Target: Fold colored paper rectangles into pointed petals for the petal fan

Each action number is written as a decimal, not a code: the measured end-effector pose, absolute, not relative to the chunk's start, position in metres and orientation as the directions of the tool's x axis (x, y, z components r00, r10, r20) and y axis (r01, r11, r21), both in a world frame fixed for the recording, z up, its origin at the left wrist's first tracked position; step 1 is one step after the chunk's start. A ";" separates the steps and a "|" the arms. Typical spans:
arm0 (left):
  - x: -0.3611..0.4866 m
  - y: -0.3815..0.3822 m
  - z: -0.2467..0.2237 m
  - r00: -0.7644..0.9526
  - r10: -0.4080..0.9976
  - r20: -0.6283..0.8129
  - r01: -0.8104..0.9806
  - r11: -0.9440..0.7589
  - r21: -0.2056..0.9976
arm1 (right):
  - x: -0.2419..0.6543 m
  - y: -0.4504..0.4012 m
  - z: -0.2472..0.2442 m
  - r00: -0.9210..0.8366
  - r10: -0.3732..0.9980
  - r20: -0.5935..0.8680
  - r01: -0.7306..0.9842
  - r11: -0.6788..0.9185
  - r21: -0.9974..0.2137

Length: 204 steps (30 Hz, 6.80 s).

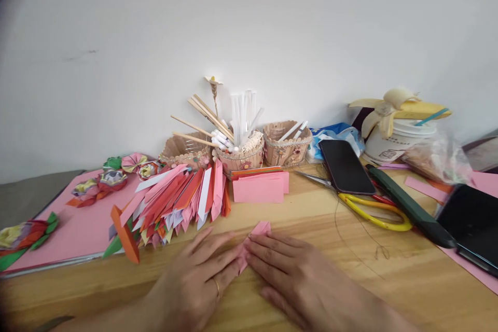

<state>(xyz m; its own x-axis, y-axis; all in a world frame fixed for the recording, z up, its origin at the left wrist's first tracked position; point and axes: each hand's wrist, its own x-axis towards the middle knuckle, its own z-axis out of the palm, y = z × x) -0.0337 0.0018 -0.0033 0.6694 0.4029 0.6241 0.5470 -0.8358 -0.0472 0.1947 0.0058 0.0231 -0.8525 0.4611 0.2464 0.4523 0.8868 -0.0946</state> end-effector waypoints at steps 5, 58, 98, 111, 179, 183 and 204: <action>-0.035 -0.003 -0.007 0.669 0.304 0.678 0.552 -0.815 -0.179 | 0.199 0.009 0.026 -0.883 0.450 0.132 0.435 0.891 -0.129; -0.039 -0.010 -0.016 0.790 0.291 0.539 0.512 -0.798 -0.319 | 0.215 0.008 0.026 -0.867 0.493 -0.077 0.464 0.741 -0.484; -0.040 0.000 0.007 0.689 0.359 0.629 0.490 -0.871 -0.040 | 0.195 0.015 0.030 -0.755 0.608 0.246 0.532 0.787 -0.314; -0.036 0.001 0.010 0.625 0.555 0.549 0.553 -0.811 0.191 | 0.192 0.008 0.024 -0.732 0.631 0.256 0.563 0.772 -0.293; -0.033 0.003 0.000 0.660 0.520 0.542 0.652 -0.755 -0.069 | 0.204 0.020 0.038 -0.781 0.604 0.159 0.507 0.761 -0.404; -0.032 0.003 0.005 0.633 0.564 0.530 0.677 -0.735 -0.026 | 0.210 0.021 0.029 -0.682 0.663 0.309 0.541 0.742 -0.396; -0.035 0.005 0.033 0.720 0.233 0.654 0.543 -0.776 -0.321 | 0.217 0.027 0.010 -0.576 0.691 0.437 0.666 0.706 -0.240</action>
